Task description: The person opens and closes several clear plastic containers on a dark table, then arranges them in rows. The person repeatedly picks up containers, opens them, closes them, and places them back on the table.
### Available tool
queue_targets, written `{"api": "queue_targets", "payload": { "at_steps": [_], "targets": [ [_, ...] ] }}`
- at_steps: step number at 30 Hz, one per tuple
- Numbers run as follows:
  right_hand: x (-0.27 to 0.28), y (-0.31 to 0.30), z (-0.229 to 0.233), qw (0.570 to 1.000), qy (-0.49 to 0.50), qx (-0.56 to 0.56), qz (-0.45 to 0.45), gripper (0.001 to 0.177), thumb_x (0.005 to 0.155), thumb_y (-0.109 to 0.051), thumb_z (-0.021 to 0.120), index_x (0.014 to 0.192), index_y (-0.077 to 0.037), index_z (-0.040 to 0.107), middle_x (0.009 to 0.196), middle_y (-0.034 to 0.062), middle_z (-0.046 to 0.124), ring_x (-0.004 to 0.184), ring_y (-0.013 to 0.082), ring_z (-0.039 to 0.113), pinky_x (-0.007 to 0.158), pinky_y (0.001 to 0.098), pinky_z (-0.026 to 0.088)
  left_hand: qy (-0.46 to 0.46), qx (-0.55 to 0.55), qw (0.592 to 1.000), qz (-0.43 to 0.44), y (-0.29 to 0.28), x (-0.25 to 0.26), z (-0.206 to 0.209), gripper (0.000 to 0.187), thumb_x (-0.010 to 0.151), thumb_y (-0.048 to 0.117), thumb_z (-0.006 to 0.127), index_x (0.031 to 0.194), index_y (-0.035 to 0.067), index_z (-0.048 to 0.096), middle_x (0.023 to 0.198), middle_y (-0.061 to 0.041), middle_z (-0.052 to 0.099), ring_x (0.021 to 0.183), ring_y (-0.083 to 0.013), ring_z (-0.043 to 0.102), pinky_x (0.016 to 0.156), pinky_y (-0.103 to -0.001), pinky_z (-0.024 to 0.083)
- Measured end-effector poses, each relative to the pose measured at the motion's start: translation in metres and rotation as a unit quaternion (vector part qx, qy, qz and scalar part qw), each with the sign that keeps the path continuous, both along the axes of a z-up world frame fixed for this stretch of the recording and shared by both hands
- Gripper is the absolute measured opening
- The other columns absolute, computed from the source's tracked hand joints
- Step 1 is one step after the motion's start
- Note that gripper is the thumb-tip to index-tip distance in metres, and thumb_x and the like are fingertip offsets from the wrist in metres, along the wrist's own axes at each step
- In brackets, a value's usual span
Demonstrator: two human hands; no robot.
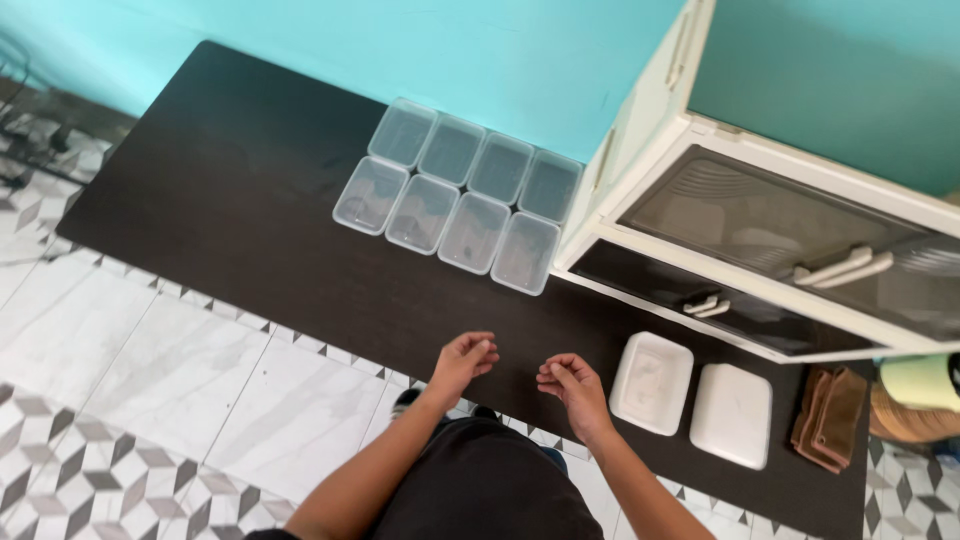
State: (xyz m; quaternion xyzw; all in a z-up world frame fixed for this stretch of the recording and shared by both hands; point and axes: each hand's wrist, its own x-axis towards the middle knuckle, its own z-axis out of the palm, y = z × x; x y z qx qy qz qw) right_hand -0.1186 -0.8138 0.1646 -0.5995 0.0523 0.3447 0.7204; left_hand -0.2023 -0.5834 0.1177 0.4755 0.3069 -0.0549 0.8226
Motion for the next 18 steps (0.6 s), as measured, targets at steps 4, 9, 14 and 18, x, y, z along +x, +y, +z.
{"api": "queue_targets", "payload": {
  "at_steps": [4,9,14,18],
  "targets": [
    [0.003,0.006,-0.014,0.999,0.003,0.040,-0.024,0.013,0.101,-0.014,0.058,0.105,-0.004,0.064,0.100,0.0095,0.070,0.091,0.0197,0.069,0.084,0.0369,0.058,-0.009,-0.026,0.991,0.132,0.033,0.017,-0.030,0.030,0.100,0.022,0.063,0.122,0.002,0.065,0.105,-0.008,0.069,0.096,-0.0179,0.070,0.085,-0.034,0.060],
    [0.002,0.015,-0.031,0.998,0.007,0.052,-0.030,0.013,0.102,-0.015,0.057,0.107,-0.005,0.064,0.100,0.0101,0.070,0.092,0.0205,0.068,0.084,0.0377,0.058,-0.012,-0.060,0.956,0.287,0.108,0.039,-0.080,0.023,0.097,0.021,0.067,0.113,0.004,0.063,0.098,-0.007,0.066,0.090,-0.0210,0.069,0.082,-0.038,0.062],
    [0.007,0.010,-0.032,0.999,0.017,0.016,-0.022,0.014,0.102,-0.015,0.057,0.108,-0.005,0.064,0.101,0.0101,0.070,0.093,0.0206,0.068,0.085,0.0387,0.058,0.008,-0.074,0.910,0.408,0.191,0.077,-0.113,0.023,0.096,0.021,0.069,0.109,0.004,0.062,0.096,-0.006,0.065,0.086,-0.0207,0.069,0.078,-0.037,0.062],
    [0.011,0.000,-0.032,0.999,0.021,-0.016,-0.031,0.015,0.102,-0.016,0.056,0.108,-0.005,0.064,0.102,0.0104,0.070,0.093,0.0210,0.068,0.086,0.0396,0.058,0.054,-0.020,0.889,0.454,0.244,0.108,-0.120,0.022,0.095,0.020,0.073,0.107,0.004,0.064,0.093,-0.006,0.066,0.080,-0.0184,0.068,0.073,-0.034,0.062]
  ]
}}
